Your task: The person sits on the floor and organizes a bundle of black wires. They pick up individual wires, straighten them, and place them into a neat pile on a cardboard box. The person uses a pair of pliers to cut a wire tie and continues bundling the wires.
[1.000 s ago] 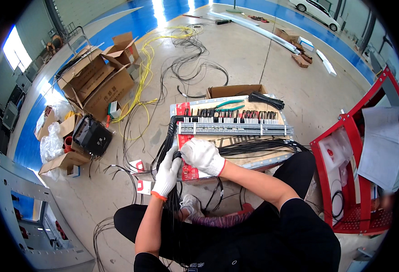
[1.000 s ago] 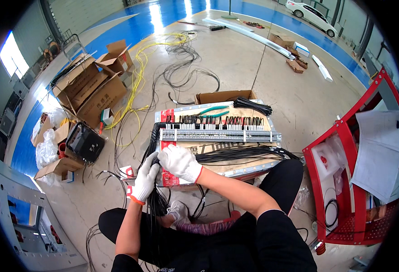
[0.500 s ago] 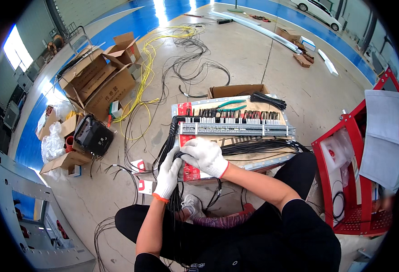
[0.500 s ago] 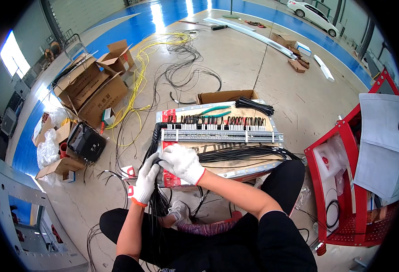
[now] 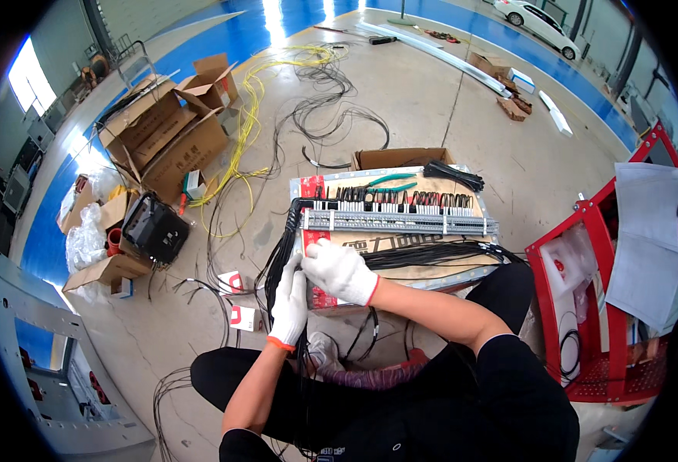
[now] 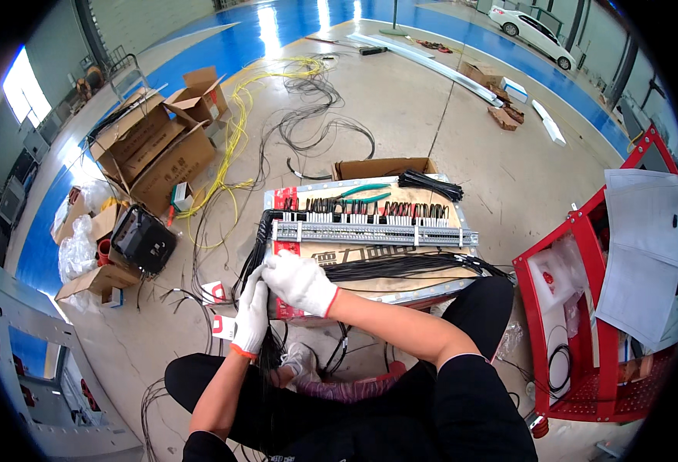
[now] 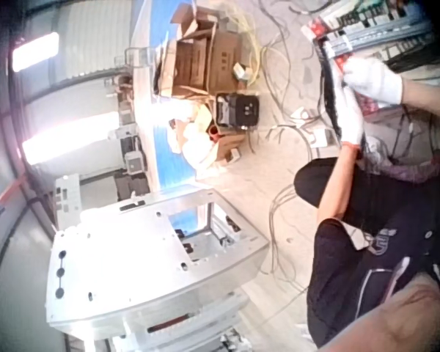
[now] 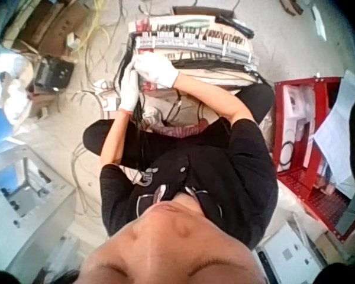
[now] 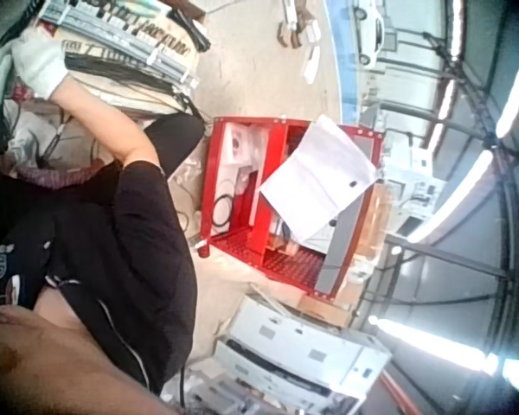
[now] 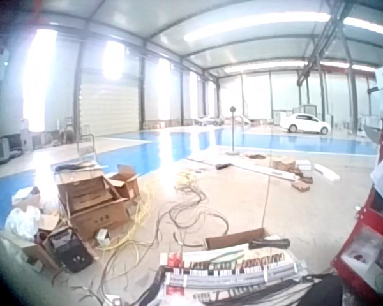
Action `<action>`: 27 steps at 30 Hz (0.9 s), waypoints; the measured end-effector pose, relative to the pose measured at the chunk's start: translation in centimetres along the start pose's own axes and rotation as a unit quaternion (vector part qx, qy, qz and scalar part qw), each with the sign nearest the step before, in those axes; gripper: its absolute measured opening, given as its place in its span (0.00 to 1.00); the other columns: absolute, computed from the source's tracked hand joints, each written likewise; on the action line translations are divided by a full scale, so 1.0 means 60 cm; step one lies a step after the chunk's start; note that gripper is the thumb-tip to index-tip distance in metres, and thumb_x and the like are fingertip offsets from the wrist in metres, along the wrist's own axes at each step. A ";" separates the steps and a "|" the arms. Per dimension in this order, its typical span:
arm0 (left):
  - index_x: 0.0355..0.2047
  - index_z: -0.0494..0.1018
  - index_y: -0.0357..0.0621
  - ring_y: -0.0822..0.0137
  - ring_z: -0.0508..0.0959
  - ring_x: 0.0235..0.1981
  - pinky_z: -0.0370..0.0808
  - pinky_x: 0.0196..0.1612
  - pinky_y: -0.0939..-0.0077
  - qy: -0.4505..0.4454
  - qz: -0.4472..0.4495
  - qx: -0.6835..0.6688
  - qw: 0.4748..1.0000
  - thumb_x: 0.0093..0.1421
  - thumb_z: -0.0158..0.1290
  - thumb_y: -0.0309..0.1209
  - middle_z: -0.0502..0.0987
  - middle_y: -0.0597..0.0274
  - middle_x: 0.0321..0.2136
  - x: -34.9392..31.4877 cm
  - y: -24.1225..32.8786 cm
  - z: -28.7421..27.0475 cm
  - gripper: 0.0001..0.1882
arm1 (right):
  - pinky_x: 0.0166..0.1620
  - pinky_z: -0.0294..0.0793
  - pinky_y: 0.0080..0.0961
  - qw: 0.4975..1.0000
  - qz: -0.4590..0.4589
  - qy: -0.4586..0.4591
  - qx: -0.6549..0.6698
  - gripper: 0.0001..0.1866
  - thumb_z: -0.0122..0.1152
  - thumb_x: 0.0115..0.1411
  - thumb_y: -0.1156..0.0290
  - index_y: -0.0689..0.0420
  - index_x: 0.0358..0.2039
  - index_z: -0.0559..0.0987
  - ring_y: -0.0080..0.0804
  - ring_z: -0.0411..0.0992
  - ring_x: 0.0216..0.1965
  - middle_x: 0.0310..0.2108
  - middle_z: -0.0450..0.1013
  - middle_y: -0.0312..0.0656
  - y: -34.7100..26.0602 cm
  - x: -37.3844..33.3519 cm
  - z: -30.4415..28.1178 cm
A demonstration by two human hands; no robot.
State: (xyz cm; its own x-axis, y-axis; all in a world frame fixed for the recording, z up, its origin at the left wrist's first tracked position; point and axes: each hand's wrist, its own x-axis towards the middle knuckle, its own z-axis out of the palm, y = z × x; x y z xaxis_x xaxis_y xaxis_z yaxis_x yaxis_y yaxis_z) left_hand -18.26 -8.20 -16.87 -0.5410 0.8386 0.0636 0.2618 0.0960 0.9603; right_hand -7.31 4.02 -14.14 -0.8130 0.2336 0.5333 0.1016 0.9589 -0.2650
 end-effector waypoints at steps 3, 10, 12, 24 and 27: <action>0.60 0.68 0.39 0.79 0.70 0.29 0.70 0.33 0.84 -0.025 -0.067 -0.141 0.987 0.71 0.40 0.31 0.74 0.70 0.32 0.004 0.005 -0.010 0.20 | 0.36 0.77 0.40 0.998 0.034 -0.008 0.060 0.07 0.62 0.56 0.66 0.56 0.30 0.78 0.45 0.73 0.37 0.33 0.72 0.43 0.007 0.003 -0.012; 0.55 0.72 0.39 0.83 0.66 0.23 0.65 0.24 0.88 -0.018 -0.097 -0.177 0.979 0.71 0.41 0.30 0.70 0.74 0.26 0.005 0.013 -0.008 0.17 | 0.47 0.75 0.37 0.937 0.172 -0.103 0.286 0.15 0.64 0.60 0.59 0.56 0.40 0.76 0.46 0.75 0.44 0.38 0.77 0.47 0.040 -0.003 -0.009; 0.54 0.71 0.39 0.83 0.64 0.21 0.63 0.23 0.87 -0.019 -0.099 -0.145 0.984 0.71 0.41 0.30 0.69 0.74 0.25 0.008 -0.003 -0.011 0.16 | 0.48 0.74 0.37 0.897 0.263 -0.187 0.303 0.19 0.62 0.63 0.56 0.56 0.46 0.73 0.48 0.76 0.44 0.39 0.77 0.50 0.034 0.004 -0.004; 0.69 0.46 0.30 0.61 0.70 0.59 0.67 0.61 0.70 -0.110 -0.020 -0.136 0.984 0.65 0.49 0.24 0.65 0.48 0.62 0.016 -0.005 -0.028 0.36 | 0.20 0.60 0.20 0.681 0.318 -0.319 0.578 0.17 0.51 0.68 0.54 0.56 0.43 0.72 0.19 0.62 0.19 0.22 0.66 0.31 0.080 0.024 0.023; 0.70 0.46 0.35 0.49 0.79 0.46 0.75 0.49 0.60 -0.080 -0.021 0.169 0.982 0.64 0.51 0.30 0.73 0.35 0.51 0.016 0.011 -0.024 0.39 | 0.21 0.60 0.18 0.671 0.346 -0.296 0.585 0.15 0.52 0.68 0.55 0.54 0.42 0.73 0.16 0.62 0.20 0.26 0.67 0.31 0.076 0.017 0.029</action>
State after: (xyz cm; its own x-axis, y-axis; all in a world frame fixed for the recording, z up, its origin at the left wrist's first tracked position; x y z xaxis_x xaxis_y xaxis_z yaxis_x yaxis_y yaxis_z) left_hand -19.74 -8.12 -15.77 -0.4317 0.9010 -0.0434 0.5074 0.2823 0.8142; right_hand -8.66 8.34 -16.23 -0.9234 0.1205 -0.3644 0.3350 -0.2105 -0.9184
